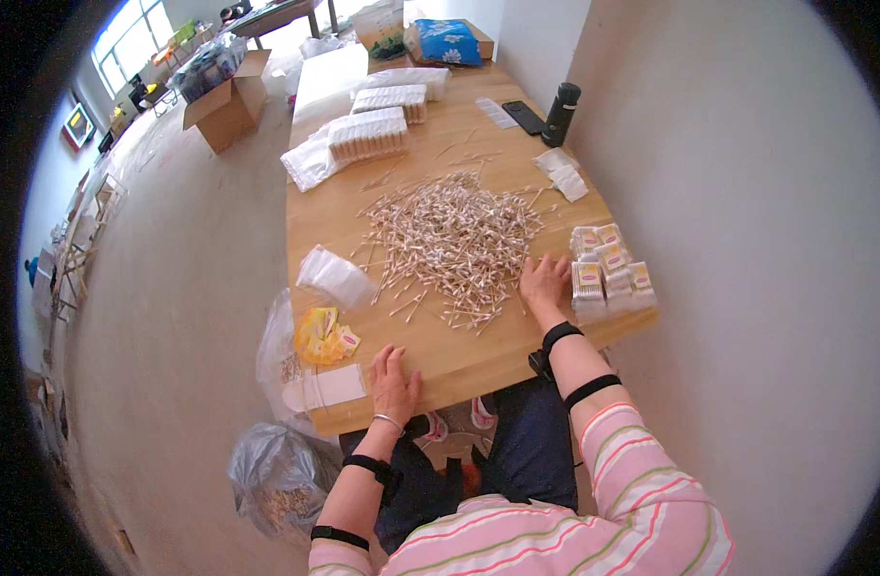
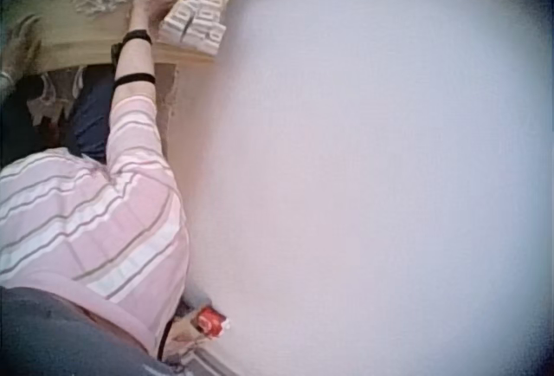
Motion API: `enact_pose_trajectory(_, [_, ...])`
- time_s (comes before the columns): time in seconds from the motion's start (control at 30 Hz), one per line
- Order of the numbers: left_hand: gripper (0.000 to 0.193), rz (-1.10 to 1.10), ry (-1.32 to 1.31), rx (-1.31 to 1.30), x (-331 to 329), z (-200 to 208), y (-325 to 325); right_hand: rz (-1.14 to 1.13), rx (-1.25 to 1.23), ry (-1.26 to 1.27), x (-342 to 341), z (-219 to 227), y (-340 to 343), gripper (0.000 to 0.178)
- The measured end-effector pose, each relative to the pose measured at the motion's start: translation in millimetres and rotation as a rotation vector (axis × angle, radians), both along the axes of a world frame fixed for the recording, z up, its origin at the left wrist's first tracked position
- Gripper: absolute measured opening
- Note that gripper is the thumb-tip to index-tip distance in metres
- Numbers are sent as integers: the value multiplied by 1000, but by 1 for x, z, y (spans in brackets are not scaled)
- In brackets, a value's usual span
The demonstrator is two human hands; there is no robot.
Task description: The recorder is packaging cotton swabs into small plastic bags and organizing them into stacks on a table.
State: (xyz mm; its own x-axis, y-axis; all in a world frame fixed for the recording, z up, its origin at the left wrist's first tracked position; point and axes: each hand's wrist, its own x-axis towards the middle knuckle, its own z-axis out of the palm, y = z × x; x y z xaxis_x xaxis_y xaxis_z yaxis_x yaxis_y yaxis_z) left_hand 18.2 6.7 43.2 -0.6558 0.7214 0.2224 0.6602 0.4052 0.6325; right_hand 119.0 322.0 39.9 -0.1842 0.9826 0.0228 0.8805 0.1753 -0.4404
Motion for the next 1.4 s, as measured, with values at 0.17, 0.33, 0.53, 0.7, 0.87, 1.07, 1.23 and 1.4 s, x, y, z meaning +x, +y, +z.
enact_pose_trajectory(0.17, [43, 52, 164, -140, 6, -8, 17, 260, 61, 165, -23, -5, 4, 43])
enact_pose_trajectory(0.33, [43, 98, 191, -206, 0, -4, 0, 110, 11, 140, -58, 43, 28, 44])
enact_pose_trajectory(0.53, [43, 73, 222, -170, 2, -4, 13, -209, 95, 39, -66, 35, 121, 52])
enact_pose_trajectory(0.7, [44, 76, 197, -200, 2, 1, 12, 221, -159, -119, -84, 23, 101, 53])
enact_pose_trajectory(0.87, [45, 74, 182, -202, 3, 0, 15, 360, 16, -27, -86, -7, 75, 48])
enact_pose_trajectory(1.07, [43, 76, 193, -151, 5, 5, 14, 424, -86, 324, -89, 1, 37, 33])
enact_pose_trajectory(1.23, [47, 55, 169, -193, 9, -2, 24, 498, -80, 451, -77, 7, 10, 38])
enact_pose_trajectory(1.4, [45, 93, 180, -217, 5, -4, 13, 418, 280, 330, -36, 15, -76, 46])
